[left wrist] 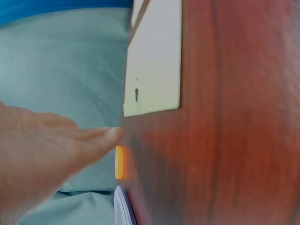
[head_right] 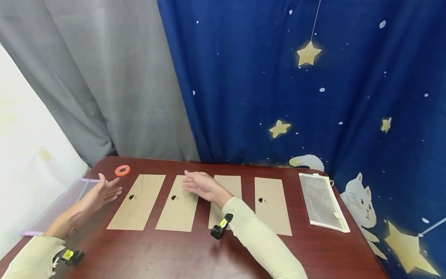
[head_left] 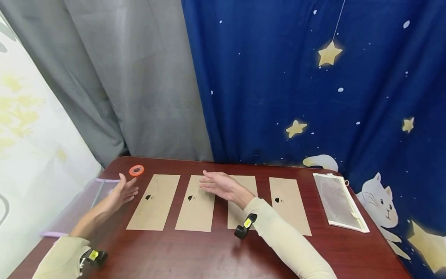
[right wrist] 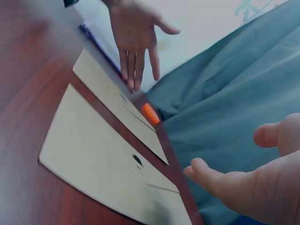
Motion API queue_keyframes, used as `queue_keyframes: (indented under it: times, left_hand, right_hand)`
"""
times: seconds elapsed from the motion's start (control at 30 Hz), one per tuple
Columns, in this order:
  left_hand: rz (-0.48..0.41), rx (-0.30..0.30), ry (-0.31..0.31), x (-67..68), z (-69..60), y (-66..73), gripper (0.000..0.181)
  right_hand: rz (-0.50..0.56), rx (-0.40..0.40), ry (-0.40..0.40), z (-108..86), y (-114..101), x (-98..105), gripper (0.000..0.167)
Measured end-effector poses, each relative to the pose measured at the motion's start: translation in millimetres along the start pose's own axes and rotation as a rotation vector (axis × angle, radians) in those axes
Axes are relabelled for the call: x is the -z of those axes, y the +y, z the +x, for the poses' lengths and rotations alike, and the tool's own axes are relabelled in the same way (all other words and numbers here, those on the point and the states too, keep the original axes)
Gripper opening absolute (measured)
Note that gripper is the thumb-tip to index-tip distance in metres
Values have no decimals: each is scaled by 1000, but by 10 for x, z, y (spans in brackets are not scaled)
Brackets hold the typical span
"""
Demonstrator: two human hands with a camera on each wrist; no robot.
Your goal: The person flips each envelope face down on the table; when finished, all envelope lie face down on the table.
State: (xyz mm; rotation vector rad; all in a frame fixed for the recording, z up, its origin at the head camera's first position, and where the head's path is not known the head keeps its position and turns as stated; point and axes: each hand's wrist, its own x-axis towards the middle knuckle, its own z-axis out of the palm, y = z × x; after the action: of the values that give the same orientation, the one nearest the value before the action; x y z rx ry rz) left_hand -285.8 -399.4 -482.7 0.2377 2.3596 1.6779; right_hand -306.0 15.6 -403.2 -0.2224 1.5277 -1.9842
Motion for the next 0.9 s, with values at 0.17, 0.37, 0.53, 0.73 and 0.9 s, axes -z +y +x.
queue_keyframes:
  times: [0.17,0.37,0.53,0.73,0.9]
  left_hand:
    - [-77,148,50,-351,-363,832,108]
    - [-80,194,67,-330,-326,832,114]
    - [-61,226,101,-311,-265,784,116]
    - [-8,253,126,-383,-264,893,116]
    - [31,289,152,-425,-218,954,116]
  right_hand:
    - [205,-108,4,70,101,-50,69]
    - [293,-165,5,132,200,-116,76]
    - [315,-184,9,197,241,-174,75]
    - [363,-206,-3,285,253,-252,77]
    - [371,-224,21,331,293,-331,79]
